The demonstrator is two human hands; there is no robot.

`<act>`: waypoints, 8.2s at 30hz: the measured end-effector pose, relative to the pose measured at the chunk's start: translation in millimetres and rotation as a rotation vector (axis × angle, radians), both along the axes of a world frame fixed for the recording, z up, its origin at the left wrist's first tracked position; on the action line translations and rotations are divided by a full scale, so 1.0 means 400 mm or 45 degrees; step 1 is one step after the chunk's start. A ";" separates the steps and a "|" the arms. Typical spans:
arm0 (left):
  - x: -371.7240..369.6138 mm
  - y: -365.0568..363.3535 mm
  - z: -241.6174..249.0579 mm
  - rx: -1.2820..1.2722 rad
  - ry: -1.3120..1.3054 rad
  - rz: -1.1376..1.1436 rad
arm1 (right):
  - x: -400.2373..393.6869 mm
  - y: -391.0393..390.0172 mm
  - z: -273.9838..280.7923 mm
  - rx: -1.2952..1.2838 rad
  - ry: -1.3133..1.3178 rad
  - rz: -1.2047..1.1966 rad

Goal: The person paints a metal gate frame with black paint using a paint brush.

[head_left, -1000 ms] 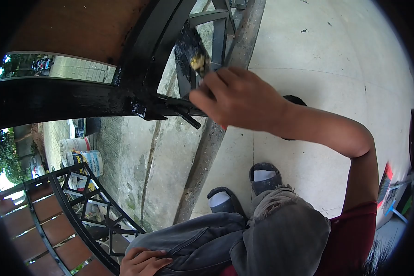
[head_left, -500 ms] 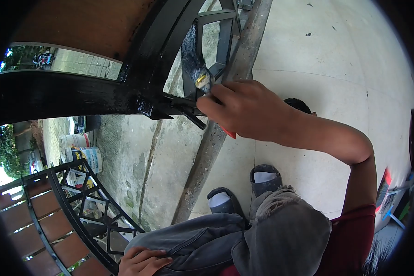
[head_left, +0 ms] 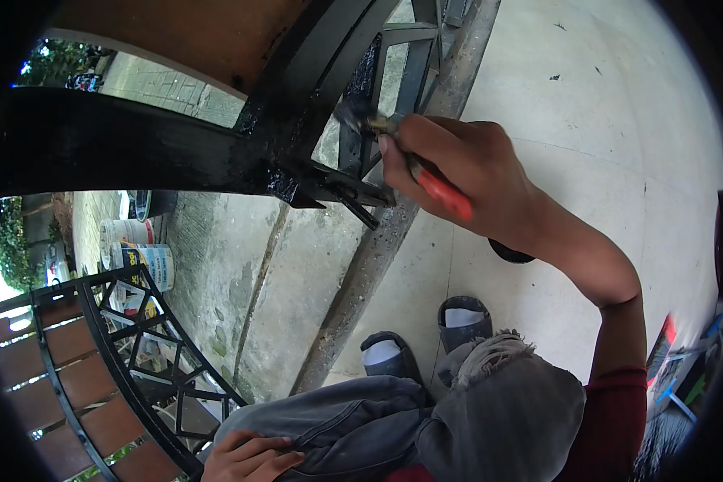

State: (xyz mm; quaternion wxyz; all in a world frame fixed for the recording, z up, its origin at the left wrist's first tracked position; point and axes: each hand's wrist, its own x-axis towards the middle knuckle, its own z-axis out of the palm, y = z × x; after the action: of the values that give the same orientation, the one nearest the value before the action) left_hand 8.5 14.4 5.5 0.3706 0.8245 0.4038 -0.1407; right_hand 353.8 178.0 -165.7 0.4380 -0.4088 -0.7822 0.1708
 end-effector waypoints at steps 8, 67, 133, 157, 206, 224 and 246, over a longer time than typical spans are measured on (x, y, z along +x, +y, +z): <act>-0.021 -0.010 -0.007 0.026 -0.022 -0.055 | -0.020 -0.002 -0.043 -0.074 -0.105 0.243; 0.023 0.135 -0.062 -0.042 -0.186 -0.099 | 0.015 0.046 -0.043 -0.099 0.047 0.244; -0.098 -0.036 -0.084 0.088 -0.076 0.029 | -0.025 0.029 -0.004 0.051 0.424 -0.575; -0.126 -0.185 -0.030 0.582 0.201 -0.016 | -0.029 -0.001 -0.044 0.546 -0.387 -0.391; -0.047 -0.033 -0.009 0.210 -0.041 0.056 | -0.060 -0.036 -0.075 0.273 -0.342 -0.139; -0.065 0.125 -0.095 -0.122 -0.345 -0.113 | 0.020 0.017 -0.032 0.427 0.032 -0.344; 0.023 0.206 -0.120 -0.128 -0.334 -0.122 | 0.015 0.023 -0.113 0.620 -0.236 -0.194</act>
State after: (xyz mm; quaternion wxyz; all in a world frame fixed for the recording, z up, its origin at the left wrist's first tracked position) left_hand 17.8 97.0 -42.5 0.4537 0.8347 0.3044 -0.0694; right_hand 359.8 187.1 -210.9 0.4615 -0.3631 -0.8039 -0.0940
